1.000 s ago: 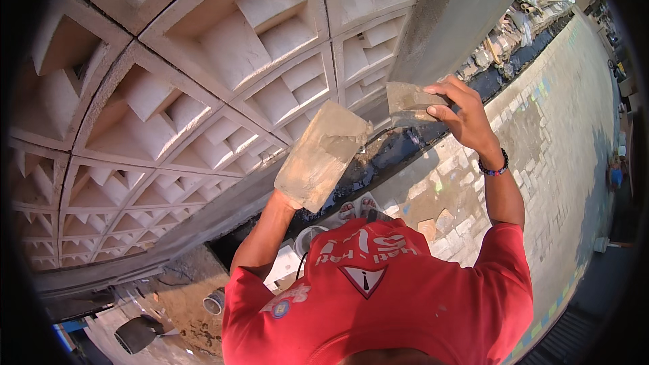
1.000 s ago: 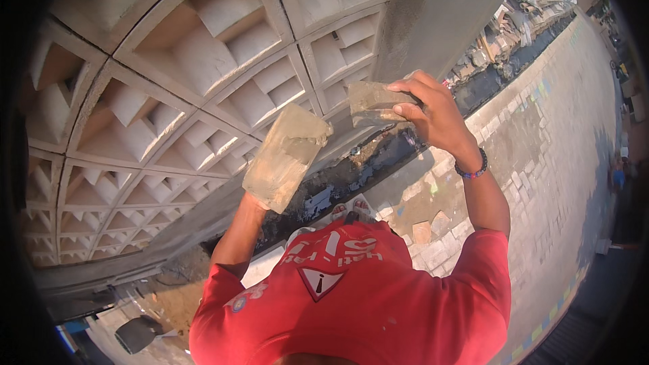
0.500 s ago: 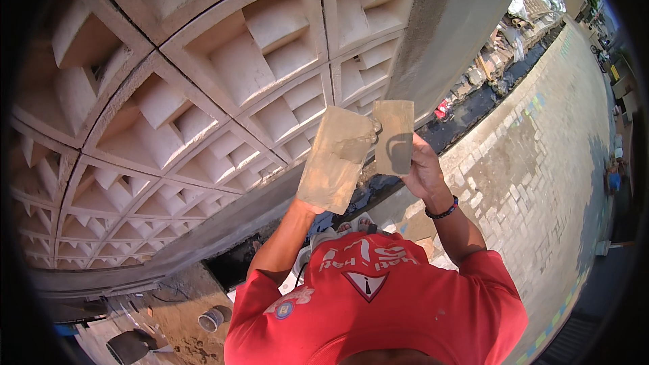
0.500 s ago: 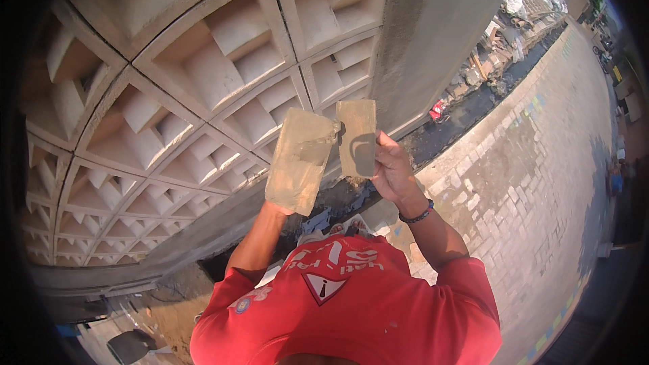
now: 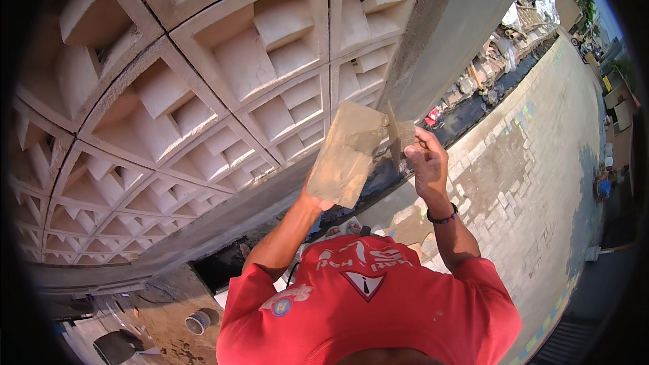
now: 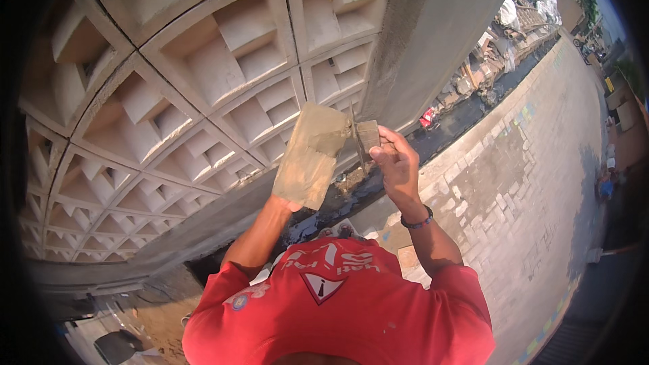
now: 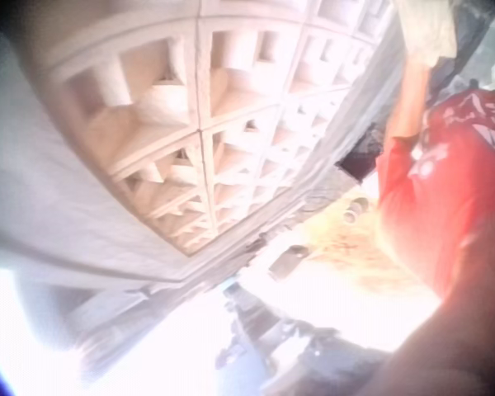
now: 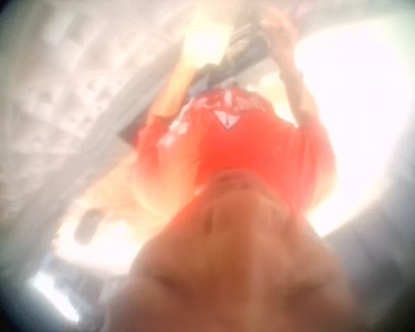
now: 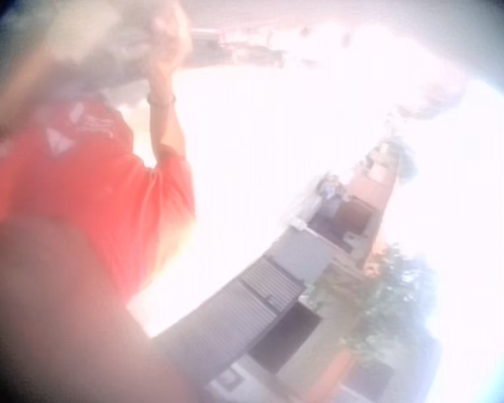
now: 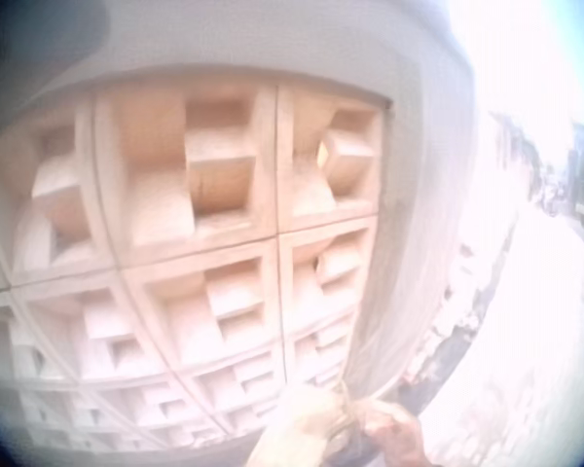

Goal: The person applies and smooths cement onto a decorative lattice wall using a trowel and a smaller finishing tool. They repeatedly scoop cement from a bucket, transfer it to the trowel, and spread it along the wall's edges and corners.

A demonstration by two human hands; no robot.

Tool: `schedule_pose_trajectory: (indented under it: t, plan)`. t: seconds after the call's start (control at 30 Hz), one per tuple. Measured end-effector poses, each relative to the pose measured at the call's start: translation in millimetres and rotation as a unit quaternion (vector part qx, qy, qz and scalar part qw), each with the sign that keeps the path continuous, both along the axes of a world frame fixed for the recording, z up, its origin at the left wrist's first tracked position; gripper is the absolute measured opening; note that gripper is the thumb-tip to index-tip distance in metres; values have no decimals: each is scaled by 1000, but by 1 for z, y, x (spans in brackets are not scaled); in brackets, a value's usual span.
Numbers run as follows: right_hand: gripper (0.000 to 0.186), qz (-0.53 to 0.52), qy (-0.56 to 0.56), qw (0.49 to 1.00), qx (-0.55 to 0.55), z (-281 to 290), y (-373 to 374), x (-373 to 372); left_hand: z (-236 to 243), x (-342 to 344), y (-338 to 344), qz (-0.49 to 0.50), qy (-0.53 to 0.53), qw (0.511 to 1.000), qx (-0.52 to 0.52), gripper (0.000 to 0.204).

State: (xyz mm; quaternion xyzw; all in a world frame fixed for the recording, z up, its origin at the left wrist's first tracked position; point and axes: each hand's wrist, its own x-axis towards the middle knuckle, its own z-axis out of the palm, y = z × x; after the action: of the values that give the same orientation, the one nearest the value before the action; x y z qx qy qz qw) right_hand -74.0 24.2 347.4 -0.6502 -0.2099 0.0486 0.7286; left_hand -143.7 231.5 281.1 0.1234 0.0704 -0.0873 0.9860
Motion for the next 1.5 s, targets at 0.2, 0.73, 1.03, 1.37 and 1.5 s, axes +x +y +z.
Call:
schedule_pose_trajectory:
  t: [0.2, 0.73, 1.03, 1.37, 1.5]
  plan:
    - [38, -35, -167, 974, -150, 16, -14, 15, -8, 6, 1, -29, -74, 997, 4, 40]
    - [34, -36, 1, 996, -85, -3, -33, 22, 4, 16, -21, -3, -28, 1000, 7, 36]
    - [39, -14, 93, 995, 41, -30, -29, 17, 2, 25, -30, 45, -30, 998, 33, 35]
    - [31, -59, 19, 993, -101, -15, -32, 11, -1, 32, -33, 61, -32, 995, 71, 36]
    - [32, -49, 0, 985, -162, -8, -35, 10, 2, 34, -33, 62, -12, 994, 85, 36]
